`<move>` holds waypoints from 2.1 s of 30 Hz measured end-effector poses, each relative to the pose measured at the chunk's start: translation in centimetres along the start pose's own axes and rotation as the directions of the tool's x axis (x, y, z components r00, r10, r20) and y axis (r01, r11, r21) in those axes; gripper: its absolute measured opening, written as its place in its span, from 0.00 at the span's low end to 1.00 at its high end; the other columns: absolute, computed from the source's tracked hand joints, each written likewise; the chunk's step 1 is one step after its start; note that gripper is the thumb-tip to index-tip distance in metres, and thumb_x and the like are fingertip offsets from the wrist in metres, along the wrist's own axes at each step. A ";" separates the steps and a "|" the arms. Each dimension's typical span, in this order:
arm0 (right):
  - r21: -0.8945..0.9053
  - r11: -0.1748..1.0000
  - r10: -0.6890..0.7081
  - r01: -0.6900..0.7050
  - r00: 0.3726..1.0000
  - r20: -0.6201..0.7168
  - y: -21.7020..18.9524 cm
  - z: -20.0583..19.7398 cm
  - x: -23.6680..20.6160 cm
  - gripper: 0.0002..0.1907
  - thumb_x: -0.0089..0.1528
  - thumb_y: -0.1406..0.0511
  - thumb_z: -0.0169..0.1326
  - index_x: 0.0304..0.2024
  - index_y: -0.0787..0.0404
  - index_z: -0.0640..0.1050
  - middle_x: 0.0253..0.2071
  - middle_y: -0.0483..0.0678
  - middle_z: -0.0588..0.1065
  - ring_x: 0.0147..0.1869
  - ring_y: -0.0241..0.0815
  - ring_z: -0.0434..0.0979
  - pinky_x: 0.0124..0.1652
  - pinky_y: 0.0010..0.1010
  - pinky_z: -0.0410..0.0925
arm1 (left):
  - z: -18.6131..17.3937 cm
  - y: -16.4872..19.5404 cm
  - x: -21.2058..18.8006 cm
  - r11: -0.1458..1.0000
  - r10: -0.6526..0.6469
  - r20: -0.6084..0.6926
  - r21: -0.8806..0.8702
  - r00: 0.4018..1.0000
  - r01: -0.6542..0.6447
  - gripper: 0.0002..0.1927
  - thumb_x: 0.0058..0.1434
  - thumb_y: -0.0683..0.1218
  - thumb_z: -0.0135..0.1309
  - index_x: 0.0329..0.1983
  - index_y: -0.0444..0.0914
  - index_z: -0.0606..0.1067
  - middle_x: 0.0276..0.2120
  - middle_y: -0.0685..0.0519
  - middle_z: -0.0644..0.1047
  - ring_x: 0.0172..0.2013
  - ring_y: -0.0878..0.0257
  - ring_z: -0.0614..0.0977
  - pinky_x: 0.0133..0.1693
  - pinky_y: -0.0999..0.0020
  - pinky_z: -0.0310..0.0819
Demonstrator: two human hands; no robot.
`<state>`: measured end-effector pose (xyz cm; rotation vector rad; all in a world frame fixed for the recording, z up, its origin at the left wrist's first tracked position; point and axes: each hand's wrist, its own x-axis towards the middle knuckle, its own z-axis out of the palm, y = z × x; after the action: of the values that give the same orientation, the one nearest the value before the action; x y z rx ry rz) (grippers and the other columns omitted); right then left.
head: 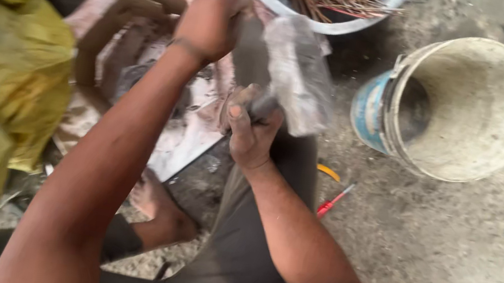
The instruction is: The person sits on the ground and repeatedly uses a hammer to strike thin metal rods placed on a metal anvil, cutting them into smaller pieces. The person retrieves rods from a nearby bucket and continues the repetitive cutting process.
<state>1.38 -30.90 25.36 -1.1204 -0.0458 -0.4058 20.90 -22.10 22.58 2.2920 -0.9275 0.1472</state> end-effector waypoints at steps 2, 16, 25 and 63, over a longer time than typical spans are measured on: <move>0.071 0.997 -0.010 0.013 0.999 -0.054 -0.8 -0.4 1.0 0.25 0.70 0.51 0.57 0.30 0.61 0.66 0.22 0.46 0.66 0.23 0.35 0.65 0.26 0.28 0.62 | 5.2 -0.1 4.0 0.998 0.005 0.035 -0.070 0.999 -0.002 0.04 0.61 0.40 0.53 0.37 0.38 0.77 0.37 0.40 0.80 0.45 0.38 0.78 0.45 0.44 0.70; 0.214 0.965 0.186 -0.153 0.972 -0.142 0.2 -3.9 3.3 0.28 0.67 0.43 0.58 0.35 0.58 0.66 0.22 0.47 0.63 0.21 0.38 0.62 0.23 0.29 0.62 | 21.3 -2.0 13.0 0.943 -0.300 0.375 -0.021 0.877 0.332 0.28 0.53 0.60 0.66 0.47 0.36 0.78 0.47 0.39 0.79 0.48 0.43 0.80 0.48 0.51 0.75; 0.245 0.961 0.175 -0.126 0.966 -0.190 -1.4 -3.9 2.7 0.27 0.70 0.44 0.54 0.32 0.57 0.64 0.20 0.44 0.61 0.20 0.36 0.61 0.23 0.32 0.63 | 15.6 -2.2 12.9 0.825 -0.463 0.490 -0.068 0.739 0.562 0.18 0.70 0.54 0.52 0.32 0.38 0.82 0.22 0.51 0.80 0.21 0.62 0.80 0.28 0.60 0.75; -0.288 0.929 0.301 -0.231 0.926 0.227 3.9 5.5 -2.5 0.30 0.71 0.46 0.51 0.25 0.61 0.67 0.17 0.46 0.65 0.18 0.38 0.66 0.21 0.30 0.62 | 5.4 -3.3 -35.8 0.161 -0.975 0.029 -0.600 0.222 0.784 0.09 0.65 0.48 0.57 0.40 0.38 0.82 0.19 0.51 0.79 0.24 0.61 0.80 0.33 0.64 0.72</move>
<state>1.28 -23.89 23.77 -1.4128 -0.0779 -0.0097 -4.31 -2.74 4.85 1.7945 0.7186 -0.1887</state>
